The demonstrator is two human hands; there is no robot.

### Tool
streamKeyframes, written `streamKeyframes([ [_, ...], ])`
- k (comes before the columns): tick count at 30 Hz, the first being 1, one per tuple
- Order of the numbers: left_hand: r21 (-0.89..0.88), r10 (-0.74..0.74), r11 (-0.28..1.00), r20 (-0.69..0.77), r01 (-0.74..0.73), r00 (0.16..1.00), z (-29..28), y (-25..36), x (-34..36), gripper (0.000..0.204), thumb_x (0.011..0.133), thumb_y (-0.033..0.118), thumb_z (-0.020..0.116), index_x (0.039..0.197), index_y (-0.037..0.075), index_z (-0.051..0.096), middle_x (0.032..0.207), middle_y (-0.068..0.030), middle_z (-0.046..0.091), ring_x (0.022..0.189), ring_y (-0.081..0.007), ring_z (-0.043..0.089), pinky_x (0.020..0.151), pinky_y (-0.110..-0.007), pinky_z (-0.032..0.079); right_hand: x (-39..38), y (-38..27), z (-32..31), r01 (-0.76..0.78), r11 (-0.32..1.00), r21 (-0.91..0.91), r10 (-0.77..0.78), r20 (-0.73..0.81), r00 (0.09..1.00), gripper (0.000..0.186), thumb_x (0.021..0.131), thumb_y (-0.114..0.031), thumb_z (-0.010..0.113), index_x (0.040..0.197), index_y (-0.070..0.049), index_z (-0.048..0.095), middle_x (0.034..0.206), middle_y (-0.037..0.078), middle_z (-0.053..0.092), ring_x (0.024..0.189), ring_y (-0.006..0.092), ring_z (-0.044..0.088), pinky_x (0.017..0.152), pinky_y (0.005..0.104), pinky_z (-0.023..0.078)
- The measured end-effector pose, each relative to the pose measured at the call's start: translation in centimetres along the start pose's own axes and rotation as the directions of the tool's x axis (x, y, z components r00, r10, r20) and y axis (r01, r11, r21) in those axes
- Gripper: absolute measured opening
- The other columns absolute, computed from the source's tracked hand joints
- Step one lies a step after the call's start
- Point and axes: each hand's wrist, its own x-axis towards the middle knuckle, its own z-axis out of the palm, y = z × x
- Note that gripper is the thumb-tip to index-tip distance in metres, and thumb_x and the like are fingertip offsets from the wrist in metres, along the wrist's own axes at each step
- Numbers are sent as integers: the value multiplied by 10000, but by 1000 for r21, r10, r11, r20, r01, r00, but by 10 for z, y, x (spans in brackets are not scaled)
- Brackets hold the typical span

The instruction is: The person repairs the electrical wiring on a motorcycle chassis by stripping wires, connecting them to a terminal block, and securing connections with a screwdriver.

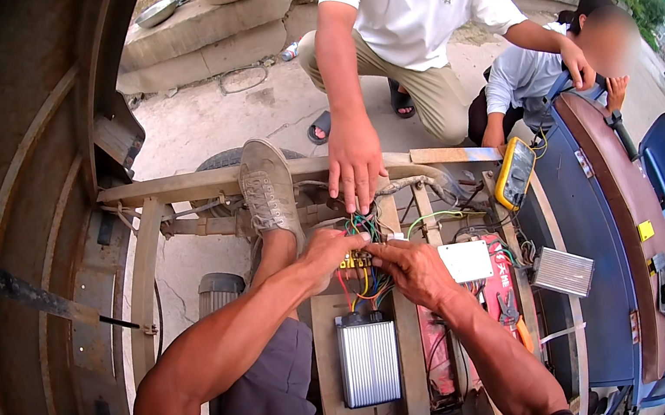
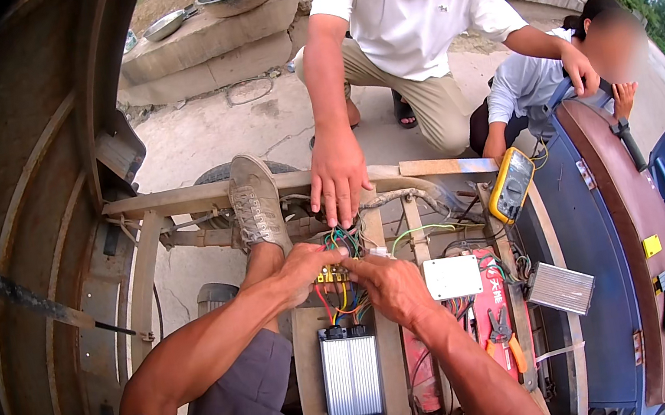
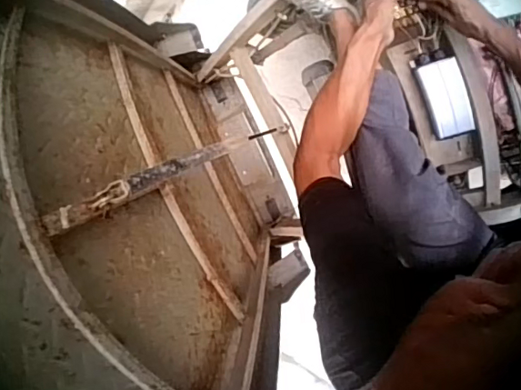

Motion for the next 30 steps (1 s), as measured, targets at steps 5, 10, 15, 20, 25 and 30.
streamKeyframes([
  [5, 51, 34, 998, 30, -35, 999, -1, -6, 2, 168, 954, 192, 640, 982, 32, 685, 869, -42, 686, 747, -134, 668, 640, -309, 600, -16, -22, 26, -97, 995, 23, 99, -185, 978, 288, 909, -100, 628, 1189, -143, 681, 875, 129, 675, 743, 341, 673, 604, 439, 518],
  [10, 71, 35, 997, -45, -32, 998, 1, -4, 0, 147, 947, 181, 647, 966, 40, 682, 862, -23, 682, 727, -125, 653, 620, -290, 591, -17, -30, 51, -187, 979, 79, 202, -403, 893, 236, 897, -97, 647, 1123, -128, 708, 845, 120, 683, 703, 342, 672, 602, 432, 525],
  [15, 77, 9, 997, -41, -5, 999, 2, 0, -2, 145, 957, 175, 635, 978, 37, 677, 856, -24, 676, 721, -123, 648, 611, -287, 578, -19, -39, 60, -248, 961, 125, 278, -468, 839, 213, 908, -88, 650, 1111, -65, 711, 907, 164, 712, 778, 323, 702, 677, 385, 544],
  [20, 67, -5, 998, 71, 0, 997, -10, -7, 9, 194, 967, 208, 638, 1050, 36, 671, 925, -21, 664, 852, -132, 644, 662, -308, 580, -12, -22, 13, -147, 968, 203, 223, -434, 873, 191, 973, -118, 615, 1113, -7, 683, 788, 130, 678, 666, 212, 647, 626, 334, 507],
  [25, 209, -1, 978, 18, -2, 1000, -7, 8, -8, 248, 980, 275, 630, 1086, 53, 663, 1027, -29, 654, 948, -118, 623, 745, -306, 572, -43, -46, -20, -227, 954, 197, 291, -419, 860, 231, 1002, -147, 559, 1115, 27, 661, 734, 90, 651, 642, 162, 601, 609, 294, 486],
  [30, 360, 32, 933, -22, -22, 999, -21, 13, -9, 456, 990, 449, 575, 1130, 19, 630, 1032, -69, 666, 921, -150, 650, 761, -354, 583, -132, -65, -7, -375, 230, 898, 720, 102, 686, 215, 976, -52, 511, 1152, -13, 628, 806, -7, 604, 620, 69, 497, 571, 219, 396],
])
